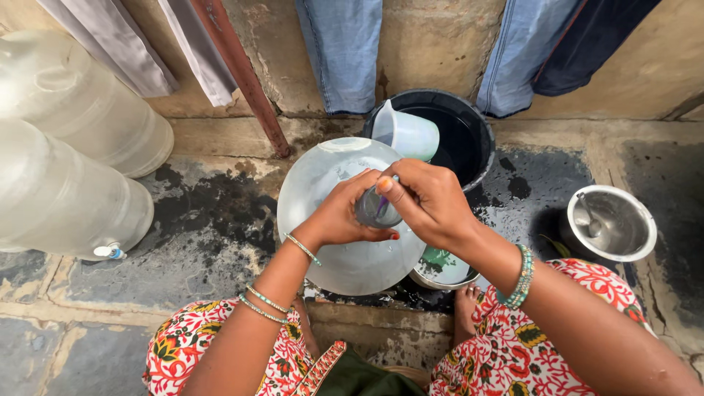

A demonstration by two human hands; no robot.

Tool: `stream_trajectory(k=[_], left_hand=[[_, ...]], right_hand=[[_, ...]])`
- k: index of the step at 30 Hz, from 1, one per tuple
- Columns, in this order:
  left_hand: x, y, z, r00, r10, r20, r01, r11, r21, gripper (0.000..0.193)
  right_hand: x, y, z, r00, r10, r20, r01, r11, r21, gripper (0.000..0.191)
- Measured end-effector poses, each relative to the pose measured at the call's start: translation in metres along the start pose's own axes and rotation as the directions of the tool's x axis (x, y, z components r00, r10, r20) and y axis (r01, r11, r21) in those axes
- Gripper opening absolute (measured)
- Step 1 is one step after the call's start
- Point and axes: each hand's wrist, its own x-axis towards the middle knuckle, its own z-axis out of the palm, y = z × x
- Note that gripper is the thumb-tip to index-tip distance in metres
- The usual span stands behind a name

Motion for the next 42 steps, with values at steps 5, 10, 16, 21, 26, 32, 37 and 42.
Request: stream_trajectory(k=[5,10,16,21,26,32,37,42], left_hand=[[0.002,-0.001,0.002,0.995,0.048,-0.089,-0.046,0.999,0.028,0.083],[-0.001,0.002,0.005,0.985,0.065,-0.16,-0.058,0.997,0.052,0.082],[-0.004,0.002,0.01,0.929,0.249,-0.272,-0.111,0.892,0.439,0.081],[-0.005,0.007,0.009,0.943,0.213,-0.255,-0.077,0.886,0.457,0.073],[-0.006,0.014,0.01,0.931,0.255,-0.26,-0.117,0.885,0.45,0.067],[-0.004,0.012,0.011,0.935,0.215,-0.282,-0.079,0.902,0.424,0.064],[-0.002,0.014,0.01,0.945,0.195,-0.261,-0.072,0.906,0.418,0.058],[-0.003,0.018,0.01,0.953,0.179,-0.243,-0.065,0.908,0.415,0.057]], right_hand=[[0.004,0.006,0.004,1.0,0.008,-0.001,-0.008,1.0,0.015,0.029],[0.006,0.006,0.004,1.0,-0.023,0.014,0.024,0.998,-0.059,0.028],[-0.001,0.012,0.002,0.998,-0.03,0.048,0.035,0.994,-0.106,0.028],[0.0,0.013,0.005,0.996,-0.046,0.08,0.047,0.999,-0.011,0.029],[-0.001,0.016,0.012,0.999,0.045,-0.01,-0.044,0.997,0.069,0.03],[-0.004,0.023,0.014,0.999,0.03,0.014,-0.03,1.0,0.006,0.03],[-0.006,0.025,0.016,0.998,0.068,-0.016,-0.065,0.991,0.117,0.033],[-0.005,0.024,0.012,0.981,0.191,-0.024,-0.181,0.957,0.226,0.035]])
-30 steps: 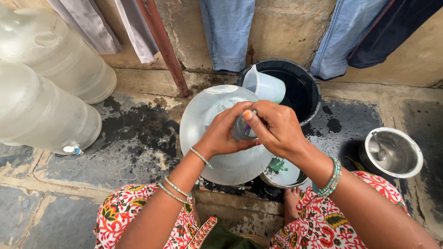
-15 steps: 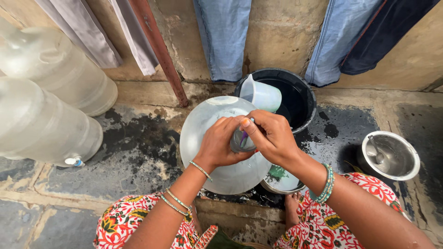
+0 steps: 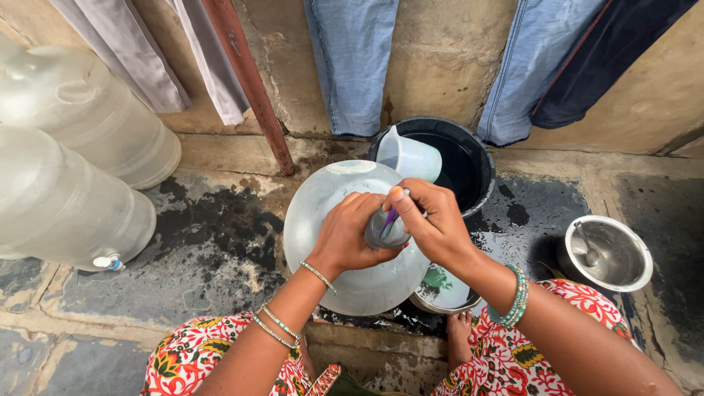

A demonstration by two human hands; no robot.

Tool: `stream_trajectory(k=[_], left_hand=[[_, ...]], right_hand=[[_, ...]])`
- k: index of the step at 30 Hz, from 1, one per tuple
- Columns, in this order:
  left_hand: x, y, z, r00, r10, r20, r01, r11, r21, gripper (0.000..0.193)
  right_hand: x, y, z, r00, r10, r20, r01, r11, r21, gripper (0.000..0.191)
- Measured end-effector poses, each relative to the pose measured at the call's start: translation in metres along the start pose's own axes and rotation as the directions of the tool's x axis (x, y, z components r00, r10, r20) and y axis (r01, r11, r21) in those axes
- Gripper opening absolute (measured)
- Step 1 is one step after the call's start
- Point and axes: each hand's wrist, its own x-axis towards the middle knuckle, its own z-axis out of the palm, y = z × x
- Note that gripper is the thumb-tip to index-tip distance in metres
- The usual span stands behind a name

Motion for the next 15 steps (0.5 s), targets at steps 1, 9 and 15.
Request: stream_trajectory(k=[1,9,15], left_hand=[[0.0,0.0,0.0,1.0,-0.009,0.006,0.009,1.0,0.002,0.056],[-0.001,-0.007,0.003,1.0,0.005,-0.018,-0.004,0.999,0.034,0.058],[-0.012,-0.009,0.006,0.995,0.067,-0.08,-0.061,0.995,0.076,0.067]], right_hand=[[0.0,-0.002,-0.003,1.0,-0.013,-0.003,0.013,1.0,-0.009,0.035],[-0.005,-0.02,-0.043,0.987,-0.035,-0.158,0.073,0.966,0.247,0.039],[0.001,-0.006,-0.017,0.996,-0.092,0.002,0.092,0.995,-0.022,0.035]])
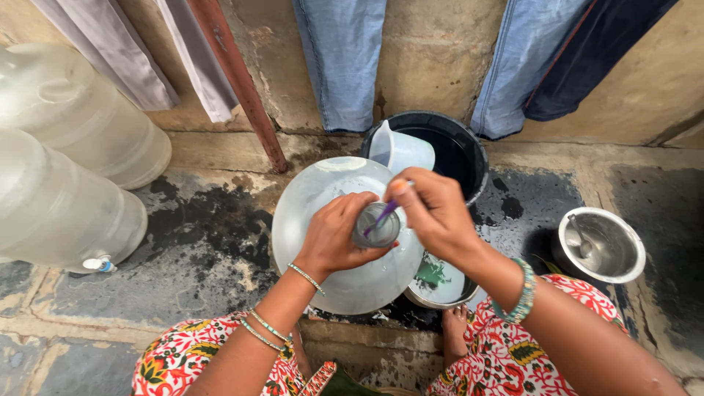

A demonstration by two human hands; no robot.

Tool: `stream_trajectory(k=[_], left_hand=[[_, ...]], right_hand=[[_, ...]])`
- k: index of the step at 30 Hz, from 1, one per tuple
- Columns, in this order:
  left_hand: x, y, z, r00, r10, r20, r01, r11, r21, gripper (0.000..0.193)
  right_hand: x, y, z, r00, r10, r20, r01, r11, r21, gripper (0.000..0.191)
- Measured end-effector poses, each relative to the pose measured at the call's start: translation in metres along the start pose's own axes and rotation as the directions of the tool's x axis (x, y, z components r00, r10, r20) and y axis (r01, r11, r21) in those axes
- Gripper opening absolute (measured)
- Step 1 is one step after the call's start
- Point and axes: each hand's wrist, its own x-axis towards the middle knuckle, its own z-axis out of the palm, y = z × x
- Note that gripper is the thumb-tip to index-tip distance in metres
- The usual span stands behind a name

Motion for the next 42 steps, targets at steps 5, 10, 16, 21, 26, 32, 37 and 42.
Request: stream_trajectory(k=[5,10,16,21,26,32,37,42], left_hand=[[-0.007,-0.006,0.004,1.0,0.003,-0.003,-0.003,0.999,-0.042,0.072],[-0.009,-0.003,0.015,0.986,-0.164,-0.023,0.154,0.96,-0.232,0.074],[-0.009,0.001,0.012,0.959,-0.278,0.057,0.283,0.929,-0.24,0.071],[-0.008,0.004,0.003,0.956,-0.24,0.168,0.28,0.916,-0.288,0.074],[-0.005,0.001,-0.006,0.954,-0.074,0.289,0.165,0.938,-0.306,0.081],[-0.007,0.004,-0.011,0.945,-0.073,0.32,0.197,0.906,-0.375,0.085],[-0.003,0.018,-0.005,0.979,-0.098,0.179,0.166,0.89,-0.425,0.068],[0.0,0.022,-0.003,0.972,-0.173,0.157,0.228,0.845,-0.483,0.041]], right_hand=[[0.0,0.005,0.008,0.998,-0.021,0.066,0.026,0.997,-0.075,0.032],[-0.004,0.004,0.011,0.996,-0.04,0.079,0.049,0.992,-0.119,0.029],[-0.007,0.005,0.014,0.992,-0.027,0.124,0.04,0.994,-0.103,0.027],[-0.006,-0.003,0.013,0.983,-0.064,0.171,0.084,0.99,-0.109,0.028],[-0.01,-0.005,0.013,0.978,-0.068,0.198,0.085,0.993,-0.082,0.029],[-0.009,-0.016,0.014,0.968,-0.089,0.235,0.114,0.989,-0.094,0.029],[-0.011,-0.016,0.009,0.971,-0.073,0.228,0.103,0.988,-0.119,0.026],[-0.016,0.002,0.009,0.976,0.005,0.218,0.018,0.994,-0.108,0.024]])
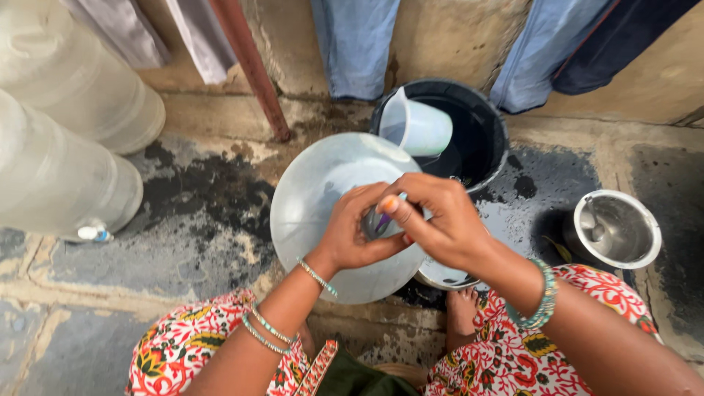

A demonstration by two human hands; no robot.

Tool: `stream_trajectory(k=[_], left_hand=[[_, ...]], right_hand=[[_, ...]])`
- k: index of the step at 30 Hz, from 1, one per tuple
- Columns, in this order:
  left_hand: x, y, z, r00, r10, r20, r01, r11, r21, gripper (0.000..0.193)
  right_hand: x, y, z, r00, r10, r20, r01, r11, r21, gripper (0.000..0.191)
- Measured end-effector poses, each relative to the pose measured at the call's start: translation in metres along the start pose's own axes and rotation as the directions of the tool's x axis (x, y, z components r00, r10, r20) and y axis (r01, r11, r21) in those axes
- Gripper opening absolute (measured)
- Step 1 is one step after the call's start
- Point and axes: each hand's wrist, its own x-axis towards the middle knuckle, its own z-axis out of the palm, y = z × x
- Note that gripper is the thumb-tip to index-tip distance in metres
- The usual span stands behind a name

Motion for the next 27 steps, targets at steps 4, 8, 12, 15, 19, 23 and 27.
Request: stream_trajectory(k=[4,8,12,15,19,23,27], left_hand=[[-0.004,-0.003,-0.001,0.999,0.035,0.017,-0.035,0.999,-0.012,0.037],[-0.006,-0.003,0.004,1.0,0.018,-0.007,-0.018,1.0,-0.013,0.044],[-0.01,-0.004,0.007,1.0,0.01,-0.011,-0.009,0.998,0.057,0.049],[-0.011,-0.011,0.003,1.0,0.018,0.018,-0.019,0.996,0.087,0.055],[-0.019,-0.018,0.009,0.993,0.101,-0.06,-0.092,0.986,0.136,0.069],[-0.026,-0.027,0.014,0.993,0.104,-0.057,-0.095,0.985,0.145,0.072],[-0.033,-0.032,0.019,0.985,0.15,-0.081,-0.14,0.984,0.114,0.07]], right_hand=[[0.003,-0.041,-0.019,0.999,-0.025,-0.033,0.023,0.997,-0.069,0.023],[-0.002,-0.1,-0.058,0.979,-0.092,-0.181,0.083,0.995,-0.059,0.024],[-0.004,-0.07,-0.043,0.971,-0.21,-0.111,0.196,0.973,-0.12,0.023],[-0.012,-0.03,-0.016,0.996,-0.083,0.014,0.084,0.992,-0.093,0.015],[-0.01,-0.015,-0.002,0.996,0.034,0.078,-0.033,0.999,-0.018,0.016],[-0.005,-0.023,0.0,0.996,-0.059,0.065,0.062,0.997,-0.049,0.017],[-0.01,-0.017,0.007,0.992,-0.101,0.078,0.104,0.994,-0.032,0.016]])
